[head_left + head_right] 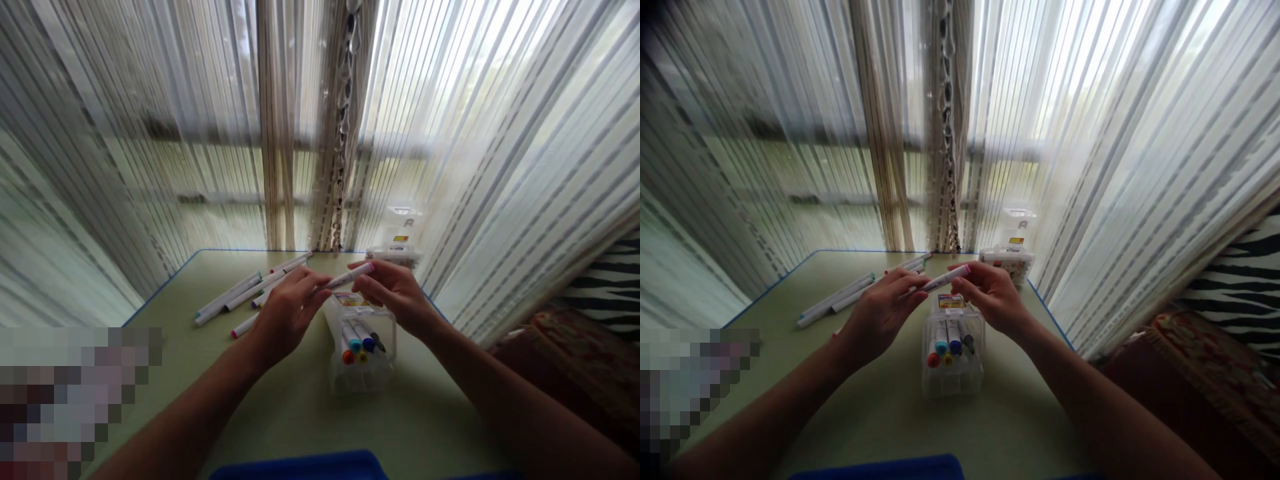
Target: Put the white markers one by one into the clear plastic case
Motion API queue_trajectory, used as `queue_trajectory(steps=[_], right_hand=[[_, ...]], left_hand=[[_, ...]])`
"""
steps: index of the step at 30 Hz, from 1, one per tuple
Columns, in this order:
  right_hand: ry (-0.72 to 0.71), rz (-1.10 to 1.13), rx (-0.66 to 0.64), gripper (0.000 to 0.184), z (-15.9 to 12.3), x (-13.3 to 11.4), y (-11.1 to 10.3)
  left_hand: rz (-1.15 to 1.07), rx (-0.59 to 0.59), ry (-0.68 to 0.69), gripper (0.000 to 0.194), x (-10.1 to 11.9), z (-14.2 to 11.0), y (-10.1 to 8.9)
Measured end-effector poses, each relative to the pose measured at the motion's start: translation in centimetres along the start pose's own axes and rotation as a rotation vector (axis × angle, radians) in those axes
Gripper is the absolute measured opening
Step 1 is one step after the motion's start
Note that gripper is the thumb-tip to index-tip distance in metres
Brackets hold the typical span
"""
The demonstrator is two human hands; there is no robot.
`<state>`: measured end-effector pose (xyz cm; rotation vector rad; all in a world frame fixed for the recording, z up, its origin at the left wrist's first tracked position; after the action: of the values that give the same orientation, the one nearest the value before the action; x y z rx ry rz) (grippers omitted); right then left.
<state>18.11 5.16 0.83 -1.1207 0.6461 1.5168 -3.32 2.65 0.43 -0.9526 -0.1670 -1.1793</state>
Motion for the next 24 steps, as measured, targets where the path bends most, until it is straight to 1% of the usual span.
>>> queue_trajectory(steps=[2, 4, 8, 11, 15, 20, 24], right_hand=[[0.012, 0.015, 0.019, 0.028, -0.1, 0.2, 0.0], [0.036, 0.051, 0.058, 0.024, -0.1, 0.5, -0.3], [0.067, 0.157, 0.198, 0.017, 0.1, 1.1, -1.2], [0.079, 0.191, 0.268, 0.016, 0.2, 1.3, -1.4], [0.098, 0.171, 0.265, 0.015, 0.2, 1.4, -1.3], [0.149, 0.158, 0.246, 0.020, 0.0, 1.3, -1.0], [0.180, 0.193, 0.237, 0.020, 0.0, 1.3, -0.8]], left_hand=[[-0.049, 0.019, -0.030, 0.022, -0.1, 0.0, 0.1], [-0.099, 0.039, -0.093, 0.022, -0.3, 0.0, 0.1], [-0.196, 0.050, -0.226, 0.028, -0.7, -0.2, 0.4], [-0.257, 0.051, -0.266, 0.029, -0.9, -0.2, 0.6], [-0.295, 0.106, -0.304, 0.029, -1.0, -0.2, 0.7], [-0.428, 0.196, -0.351, 0.031, -1.3, -0.2, 0.7], [-0.475, 0.214, -0.360, 0.028, -1.2, 0.0, 0.8]])
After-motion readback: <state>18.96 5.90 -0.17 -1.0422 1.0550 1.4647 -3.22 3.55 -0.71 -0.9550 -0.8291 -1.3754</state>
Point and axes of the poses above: each hand's wrist, its own z-axis towards the middle knuckle, its own y-axis out of the palm, x = y × z, the point moved 1 cm from there along z, towards the middle knuckle, and after that the axes turned 4 degrees about -z, right-handed, at the moved point
